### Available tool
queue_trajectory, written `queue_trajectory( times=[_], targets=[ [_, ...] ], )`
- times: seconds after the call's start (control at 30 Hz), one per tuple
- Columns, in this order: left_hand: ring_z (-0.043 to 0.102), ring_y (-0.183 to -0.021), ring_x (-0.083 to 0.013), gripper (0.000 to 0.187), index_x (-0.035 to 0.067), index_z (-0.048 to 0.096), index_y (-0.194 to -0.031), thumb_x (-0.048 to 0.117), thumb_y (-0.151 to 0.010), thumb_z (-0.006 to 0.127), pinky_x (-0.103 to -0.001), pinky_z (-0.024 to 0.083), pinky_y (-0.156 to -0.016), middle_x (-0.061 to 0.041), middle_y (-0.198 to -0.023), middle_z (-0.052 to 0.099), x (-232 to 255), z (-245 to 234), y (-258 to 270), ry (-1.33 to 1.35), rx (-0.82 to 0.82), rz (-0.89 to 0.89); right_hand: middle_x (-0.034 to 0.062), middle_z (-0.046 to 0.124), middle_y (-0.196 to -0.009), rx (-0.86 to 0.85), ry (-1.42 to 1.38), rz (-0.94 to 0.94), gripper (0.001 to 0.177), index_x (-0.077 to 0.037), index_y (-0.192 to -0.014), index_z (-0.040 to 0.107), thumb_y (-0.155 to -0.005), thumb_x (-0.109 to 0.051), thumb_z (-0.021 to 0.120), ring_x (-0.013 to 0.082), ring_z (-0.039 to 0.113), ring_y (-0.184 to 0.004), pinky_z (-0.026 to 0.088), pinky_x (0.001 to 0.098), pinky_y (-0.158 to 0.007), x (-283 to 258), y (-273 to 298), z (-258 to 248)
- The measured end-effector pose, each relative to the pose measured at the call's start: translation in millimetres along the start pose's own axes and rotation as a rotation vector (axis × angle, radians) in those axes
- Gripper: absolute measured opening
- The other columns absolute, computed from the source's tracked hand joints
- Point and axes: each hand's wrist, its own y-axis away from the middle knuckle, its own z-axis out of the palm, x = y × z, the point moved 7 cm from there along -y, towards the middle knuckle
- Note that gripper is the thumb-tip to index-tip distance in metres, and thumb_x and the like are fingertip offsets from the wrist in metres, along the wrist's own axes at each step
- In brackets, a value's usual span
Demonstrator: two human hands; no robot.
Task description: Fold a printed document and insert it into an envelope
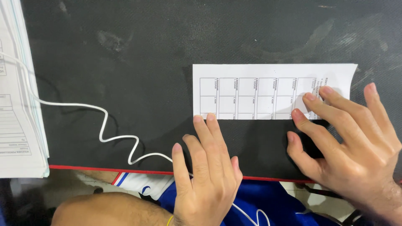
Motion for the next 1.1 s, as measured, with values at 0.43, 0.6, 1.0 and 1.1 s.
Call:
queue_trajectory(
  times=[0.43, 0.6, 1.0, 1.1],
  targets=[
    [0.065, -0.108, -0.0169, 0.072, 0.010, 0.069, -0.140, 0.061, -0.097, 0.042, -0.039, 0.046, -0.105, -0.009, -0.133, 0.070, -1.3, 3.6, 1.5, -0.048, -0.037, -0.003, 0.0178, 0.082, -0.118, -0.068, 0.189, -0.072, 0.045, -0.005, -0.100, 0.082, -0.098, -0.050, 0.073, 0.0330, 0.081, -0.113, 0.047, 0.0751, -0.103, -15.6, -10.3, -6.5],
    [0.066, -0.105, -0.0183, 0.070, 0.017, 0.060, -0.149, 0.062, -0.097, 0.053, -0.042, 0.047, -0.106, -0.012, -0.131, 0.070, -5.4, 1.9, 4.4, 0.068, 0.011, -0.009, 0.0386, 0.069, -0.135, -0.198, 0.191, -0.005, 0.074, -0.039, -0.155, 0.060, -0.100, -0.084, 0.041, 0.0512, 0.067, -0.133, 0.032, 0.0914, -0.096, -28.6, -7.5, 0.8],
    [0.064, -0.107, -0.0169, 0.071, 0.010, 0.070, -0.141, 0.061, -0.095, 0.049, -0.041, 0.048, -0.106, -0.010, -0.128, 0.071, -4.4, 1.2, 1.5, 0.021, 0.026, 0.020, 0.0232, 0.076, -0.136, -0.135, 0.175, 0.033, 0.034, -0.010, -0.112, 0.080, -0.103, -0.041, 0.071, 0.0425, 0.078, -0.124, 0.037, 0.0810, -0.106, -12.6, 0.8, -11.1],
    [0.065, -0.107, -0.0167, 0.070, 0.010, 0.070, -0.140, 0.059, -0.095, 0.049, -0.041, 0.048, -0.106, -0.011, -0.128, 0.071, -3.9, 1.9, 1.4, 0.028, 0.030, 0.019, 0.0142, 0.079, -0.138, -0.181, 0.312, 0.082, 0.022, -0.022, -0.111, 0.081, -0.102, -0.039, 0.070, 0.0345, 0.075, -0.132, 0.056, 0.0516, -0.095, 0.6, 16.0, -16.7]
  ],
)
